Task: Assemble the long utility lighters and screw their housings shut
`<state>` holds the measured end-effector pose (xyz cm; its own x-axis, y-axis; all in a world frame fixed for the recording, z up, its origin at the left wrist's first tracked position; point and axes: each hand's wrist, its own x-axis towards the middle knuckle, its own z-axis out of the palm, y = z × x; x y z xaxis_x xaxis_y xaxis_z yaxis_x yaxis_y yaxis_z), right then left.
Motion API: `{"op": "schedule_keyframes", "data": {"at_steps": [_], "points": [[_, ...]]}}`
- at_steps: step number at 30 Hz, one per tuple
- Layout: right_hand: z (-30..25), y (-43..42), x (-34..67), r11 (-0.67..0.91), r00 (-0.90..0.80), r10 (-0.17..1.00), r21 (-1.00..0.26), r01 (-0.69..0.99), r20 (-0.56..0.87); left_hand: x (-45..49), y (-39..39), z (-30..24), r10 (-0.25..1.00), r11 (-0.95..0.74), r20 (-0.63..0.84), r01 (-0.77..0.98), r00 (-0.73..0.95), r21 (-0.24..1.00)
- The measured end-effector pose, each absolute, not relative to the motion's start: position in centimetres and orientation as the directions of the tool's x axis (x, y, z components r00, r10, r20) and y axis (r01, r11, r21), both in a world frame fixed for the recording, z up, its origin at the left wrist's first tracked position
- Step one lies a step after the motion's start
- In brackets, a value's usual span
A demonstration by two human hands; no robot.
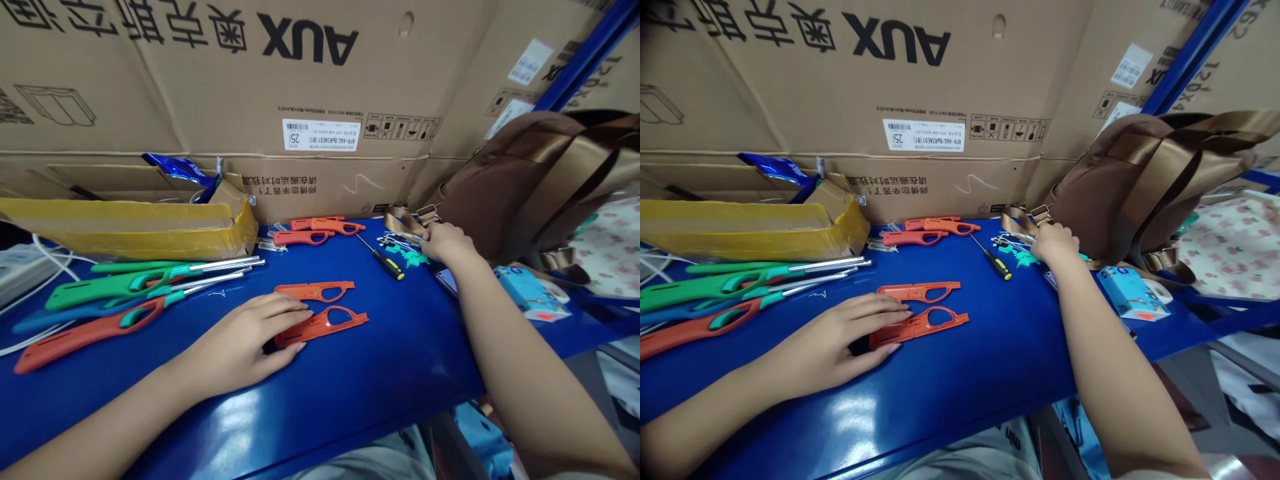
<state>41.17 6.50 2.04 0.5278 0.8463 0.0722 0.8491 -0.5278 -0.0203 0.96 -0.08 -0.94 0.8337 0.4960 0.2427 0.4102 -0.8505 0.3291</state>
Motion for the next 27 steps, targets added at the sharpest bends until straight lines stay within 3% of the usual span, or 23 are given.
{"op": "schedule_keyframes", "data": {"at_steps": [7,13,21,27], "points": [[3.0,5.9,40.3,-0.382,0.426,0.851,-0.195,0.903,0.306,0.9,0.0,-1.1,0.518,-0.842,0.243,0.440,0.820,0.311],[3.6,5.2,37.6,-0.061,0.228,0.851,-0.343,0.937,0.472,0.9,0.0,-0.9,0.531,-0.831,0.242,0.443,0.812,0.336],[1.9,3.5,32.2,0.307,-0.100,0.880,-0.397,0.865,0.464,0.7,0.1,-0.8,0.552,-0.819,0.211,0.478,0.806,0.316],[2.1,2.6,31.1,0.356,-0.189,0.898,-0.406,0.842,0.396,0.8,0.4,-0.5,0.562,-0.809,0.197,0.486,0.803,0.330]]}}
